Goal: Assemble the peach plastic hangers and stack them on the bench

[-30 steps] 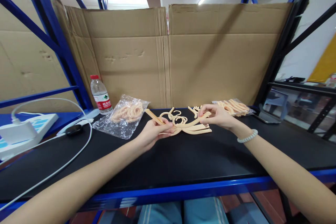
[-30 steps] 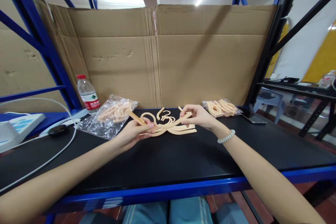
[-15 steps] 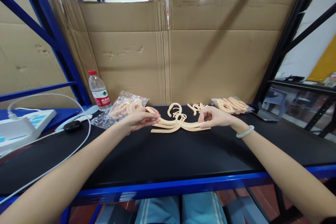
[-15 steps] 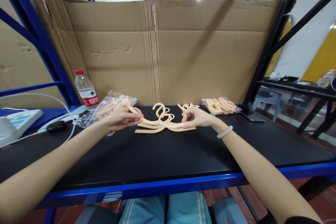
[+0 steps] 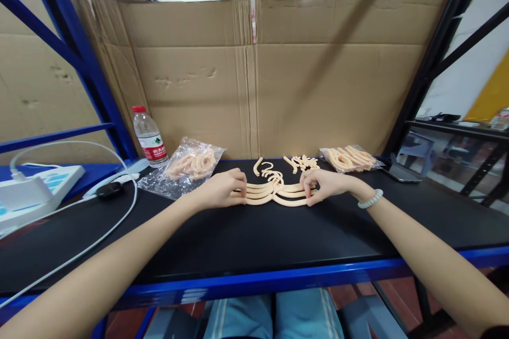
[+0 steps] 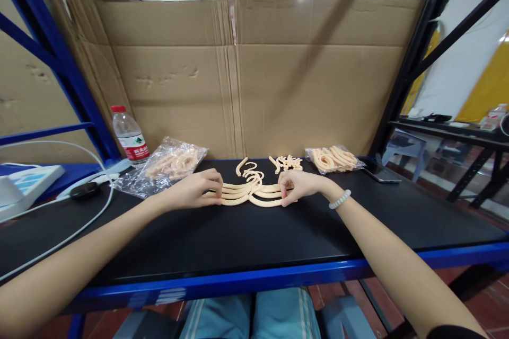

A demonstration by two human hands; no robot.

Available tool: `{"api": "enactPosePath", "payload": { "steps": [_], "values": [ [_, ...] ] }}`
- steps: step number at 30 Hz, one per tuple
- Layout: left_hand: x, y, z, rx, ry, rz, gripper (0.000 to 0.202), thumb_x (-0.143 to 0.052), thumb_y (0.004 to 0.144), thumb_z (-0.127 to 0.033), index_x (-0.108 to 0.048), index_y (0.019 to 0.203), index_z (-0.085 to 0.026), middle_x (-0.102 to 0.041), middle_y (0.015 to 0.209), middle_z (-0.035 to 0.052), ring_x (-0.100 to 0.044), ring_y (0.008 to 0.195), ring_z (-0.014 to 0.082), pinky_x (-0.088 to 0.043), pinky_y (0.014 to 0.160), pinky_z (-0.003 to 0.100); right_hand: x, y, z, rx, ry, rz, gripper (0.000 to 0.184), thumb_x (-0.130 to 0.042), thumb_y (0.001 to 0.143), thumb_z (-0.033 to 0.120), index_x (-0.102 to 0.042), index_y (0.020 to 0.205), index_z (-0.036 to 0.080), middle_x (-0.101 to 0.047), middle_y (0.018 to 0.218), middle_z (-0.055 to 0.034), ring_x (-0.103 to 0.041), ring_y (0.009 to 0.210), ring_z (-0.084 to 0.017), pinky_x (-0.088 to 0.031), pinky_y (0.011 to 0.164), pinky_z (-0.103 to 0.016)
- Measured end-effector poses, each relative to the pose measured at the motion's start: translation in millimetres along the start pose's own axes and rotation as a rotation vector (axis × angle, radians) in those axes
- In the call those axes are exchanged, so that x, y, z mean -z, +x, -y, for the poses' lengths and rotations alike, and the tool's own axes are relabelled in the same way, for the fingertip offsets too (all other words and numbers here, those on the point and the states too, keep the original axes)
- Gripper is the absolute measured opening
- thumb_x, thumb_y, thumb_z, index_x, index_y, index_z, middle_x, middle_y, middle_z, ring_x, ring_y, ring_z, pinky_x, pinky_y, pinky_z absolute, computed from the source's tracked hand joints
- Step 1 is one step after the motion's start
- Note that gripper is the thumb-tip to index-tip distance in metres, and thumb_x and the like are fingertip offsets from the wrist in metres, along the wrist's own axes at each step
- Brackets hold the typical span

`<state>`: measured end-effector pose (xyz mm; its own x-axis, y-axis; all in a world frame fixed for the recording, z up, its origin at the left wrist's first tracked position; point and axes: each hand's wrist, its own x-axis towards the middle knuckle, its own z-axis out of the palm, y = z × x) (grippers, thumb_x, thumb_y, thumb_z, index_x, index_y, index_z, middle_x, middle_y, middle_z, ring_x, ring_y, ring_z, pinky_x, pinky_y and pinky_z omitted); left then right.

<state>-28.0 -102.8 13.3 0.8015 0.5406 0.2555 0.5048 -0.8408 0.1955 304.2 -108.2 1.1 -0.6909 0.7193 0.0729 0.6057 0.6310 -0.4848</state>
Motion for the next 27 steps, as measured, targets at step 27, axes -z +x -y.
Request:
{"api": "enactPosePath", "payload": {
  "steps": [27],
  "values": [
    [-14.4,-1,12,0.019,0.180,-0.044,0.013,-0.053,0.084,-0.027,-0.062,0.091,-0.020,-0.065,0.093,0.0051,-0.061,0.089,0.0195,-0.047,0.080,0.028,1,4,-6,-0.036,-0.168,-0.150,0.015,-0.071,0.072,0.029,-0.068,0.076,0.015,-0.064,0.077,-0.0044,-0.056,0.072,-0.017,-0.042,0.068,-0.028]
  ]
}}
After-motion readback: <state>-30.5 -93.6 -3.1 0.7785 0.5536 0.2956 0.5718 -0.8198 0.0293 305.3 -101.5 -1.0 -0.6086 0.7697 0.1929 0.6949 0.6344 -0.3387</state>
